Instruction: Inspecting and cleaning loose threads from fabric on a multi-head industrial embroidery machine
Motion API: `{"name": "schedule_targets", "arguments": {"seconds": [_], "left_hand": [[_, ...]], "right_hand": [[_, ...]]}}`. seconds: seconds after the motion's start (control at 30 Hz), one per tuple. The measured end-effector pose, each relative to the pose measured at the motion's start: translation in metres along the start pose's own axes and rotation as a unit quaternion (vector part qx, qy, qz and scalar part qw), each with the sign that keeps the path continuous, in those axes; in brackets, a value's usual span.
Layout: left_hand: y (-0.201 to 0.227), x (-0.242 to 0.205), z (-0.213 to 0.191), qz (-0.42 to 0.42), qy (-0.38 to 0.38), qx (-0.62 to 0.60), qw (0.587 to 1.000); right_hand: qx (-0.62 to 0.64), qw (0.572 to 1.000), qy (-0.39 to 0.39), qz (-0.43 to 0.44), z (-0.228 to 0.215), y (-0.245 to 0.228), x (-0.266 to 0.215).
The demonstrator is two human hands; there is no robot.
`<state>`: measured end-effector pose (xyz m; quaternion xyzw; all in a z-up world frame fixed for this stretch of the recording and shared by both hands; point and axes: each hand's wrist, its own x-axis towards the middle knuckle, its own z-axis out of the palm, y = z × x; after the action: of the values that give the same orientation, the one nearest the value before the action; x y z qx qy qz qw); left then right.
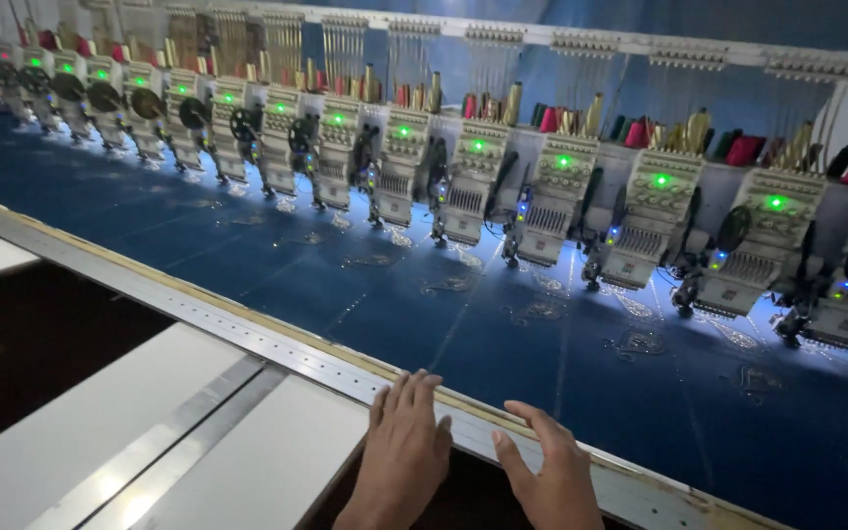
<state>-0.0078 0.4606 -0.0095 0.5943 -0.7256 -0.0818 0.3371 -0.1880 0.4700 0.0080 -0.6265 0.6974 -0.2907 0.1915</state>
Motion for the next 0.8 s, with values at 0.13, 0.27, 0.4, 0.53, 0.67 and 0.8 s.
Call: {"name": "schedule_targets", "arguments": {"seconds": [0.13,0.27,0.4,0.53,0.67,0.8], "left_hand": [[0.015,0.027,0.033,-0.056,-0.119,-0.029,0.991],[0.002,0.059,0.064,-0.063,-0.141,-0.027,0.988],[-0.023,0.101,0.078,-0.094,-0.146,-0.024,0.984],[-0.076,0.145,0.092,-0.108,-0.125,-0.006,0.986],[-0.139,0.198,0.097,-0.195,-0.134,-0.002,0.972],[-0.214,0.243,0.104,-0.213,-0.135,0.010,0.968]], "right_hand": [[-0.004,0.999,-0.022,0.026,-0.003,0.015,0.033],[0.000,0.999,-0.045,0.007,0.012,0.034,0.077],[0.001,0.997,-0.063,0.035,0.040,0.024,0.121],[-0.025,0.994,-0.106,-0.023,0.093,0.023,0.185],[0.011,0.987,-0.158,0.020,0.133,-0.032,0.233],[0.024,0.975,-0.218,-0.044,0.215,-0.029,0.311]]}}
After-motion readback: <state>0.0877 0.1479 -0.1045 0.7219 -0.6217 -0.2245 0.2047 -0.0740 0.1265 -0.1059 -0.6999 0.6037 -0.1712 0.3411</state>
